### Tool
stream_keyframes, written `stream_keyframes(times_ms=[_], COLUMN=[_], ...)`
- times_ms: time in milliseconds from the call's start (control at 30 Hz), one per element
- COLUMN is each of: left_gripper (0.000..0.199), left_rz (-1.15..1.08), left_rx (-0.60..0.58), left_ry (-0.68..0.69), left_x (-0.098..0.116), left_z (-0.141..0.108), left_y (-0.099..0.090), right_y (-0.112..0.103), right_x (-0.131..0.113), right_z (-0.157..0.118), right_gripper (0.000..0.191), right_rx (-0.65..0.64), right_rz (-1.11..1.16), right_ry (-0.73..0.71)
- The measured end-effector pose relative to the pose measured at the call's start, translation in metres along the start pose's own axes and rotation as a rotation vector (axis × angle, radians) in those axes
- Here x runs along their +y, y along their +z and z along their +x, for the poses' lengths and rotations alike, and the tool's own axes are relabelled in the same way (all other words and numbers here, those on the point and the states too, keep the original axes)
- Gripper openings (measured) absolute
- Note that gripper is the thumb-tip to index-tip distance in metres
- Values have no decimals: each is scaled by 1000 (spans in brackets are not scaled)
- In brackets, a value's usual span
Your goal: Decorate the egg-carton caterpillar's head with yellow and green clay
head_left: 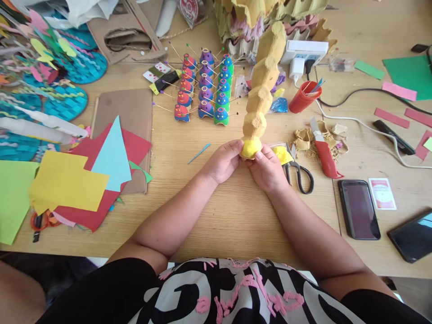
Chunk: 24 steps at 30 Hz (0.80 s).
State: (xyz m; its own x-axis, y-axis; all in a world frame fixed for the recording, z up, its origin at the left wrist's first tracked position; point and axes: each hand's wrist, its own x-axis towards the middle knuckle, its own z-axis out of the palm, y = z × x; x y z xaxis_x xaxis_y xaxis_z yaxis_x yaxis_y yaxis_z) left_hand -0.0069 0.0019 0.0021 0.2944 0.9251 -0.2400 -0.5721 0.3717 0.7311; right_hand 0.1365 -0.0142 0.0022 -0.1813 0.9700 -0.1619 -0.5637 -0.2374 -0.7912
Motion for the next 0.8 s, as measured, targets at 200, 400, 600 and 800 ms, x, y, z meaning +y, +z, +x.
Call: stream_keyframes(times_ms=[200, 400, 600, 800], left_gripper=[36, 51, 55, 49], left_rz=[3, 27, 81, 121], left_rx=[7, -83, -26, 0], left_ry=[23, 80, 93, 187], left_x=[-2, -2, -2, -7], left_z=[0, -2, -3, -2], left_y=[0, 3, 7, 5], right_y=[1, 2, 2, 0], right_x=[0, 0, 2, 2], right_z=[0, 1, 0, -2], right_gripper=[52, 51, 52, 48], right_rx=[20, 34, 36, -13], right_rz=[-36, -39, -88, -77], right_ry=[-10, -35, -45, -54])
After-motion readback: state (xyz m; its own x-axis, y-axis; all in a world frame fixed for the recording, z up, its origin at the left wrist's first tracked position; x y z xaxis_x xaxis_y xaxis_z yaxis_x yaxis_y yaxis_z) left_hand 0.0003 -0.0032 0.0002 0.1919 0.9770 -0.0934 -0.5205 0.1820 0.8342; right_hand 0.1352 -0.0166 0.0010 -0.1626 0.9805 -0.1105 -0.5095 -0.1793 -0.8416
